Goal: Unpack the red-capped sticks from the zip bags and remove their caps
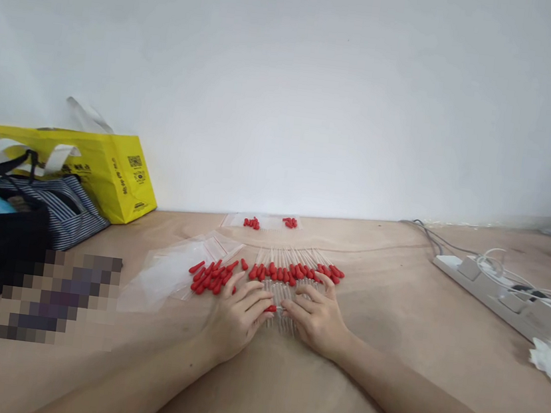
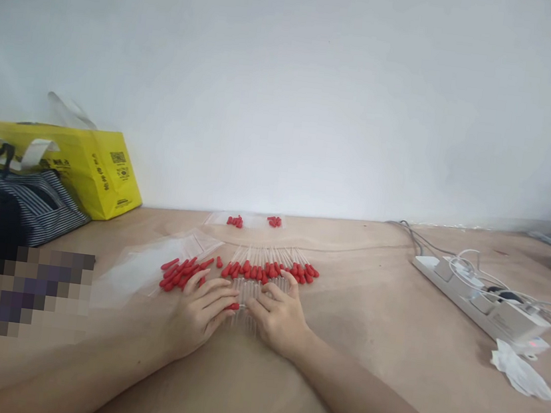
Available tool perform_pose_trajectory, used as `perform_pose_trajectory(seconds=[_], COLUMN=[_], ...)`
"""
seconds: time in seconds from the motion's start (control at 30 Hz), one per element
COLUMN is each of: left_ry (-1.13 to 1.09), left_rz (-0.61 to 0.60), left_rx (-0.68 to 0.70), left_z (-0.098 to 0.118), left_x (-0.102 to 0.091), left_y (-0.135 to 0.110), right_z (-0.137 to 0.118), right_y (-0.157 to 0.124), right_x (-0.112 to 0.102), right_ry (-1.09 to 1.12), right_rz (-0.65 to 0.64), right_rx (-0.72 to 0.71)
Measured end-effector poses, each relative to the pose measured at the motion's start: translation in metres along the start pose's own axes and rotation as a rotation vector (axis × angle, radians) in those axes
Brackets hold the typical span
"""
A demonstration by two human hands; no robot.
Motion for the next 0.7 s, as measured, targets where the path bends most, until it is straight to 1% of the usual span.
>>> perform_pose_trajectory(seconds=[0.17, 0.33, 0.7], left_ry=[0.010, -0.014, -0.078], left_rz=[-0.038, -0.080, -0.068], left_rx=[0.026, 0.003, -0.001], left_z=[-0.0006, -0.0017, 0.0008], left_x=[-0.0015, -0.0029, -0.0054], left_y=[-0.0015, -0.0028, -0.0041], right_z=[-0.0031, -0.0034, -0.0034], right_y=[-0.0012, -0.0018, -0.0015], right_x=[-0.0029, -0.0040, -0.0070], right_ry=[0.000, -0.007, 0.020], right_rz=[0.032, 0.040, 0.061], right_rx=[0.001, 0.003, 0.019])
Point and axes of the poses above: each hand's wrist, its own y-axis towards the middle knuckle, its own x-axis out of the palm, z = x × y, the point moved 4 cm from there along y, towards the middle knuckle, and after that the axes turned 3 degrees about -y, right-handed, at the moved point
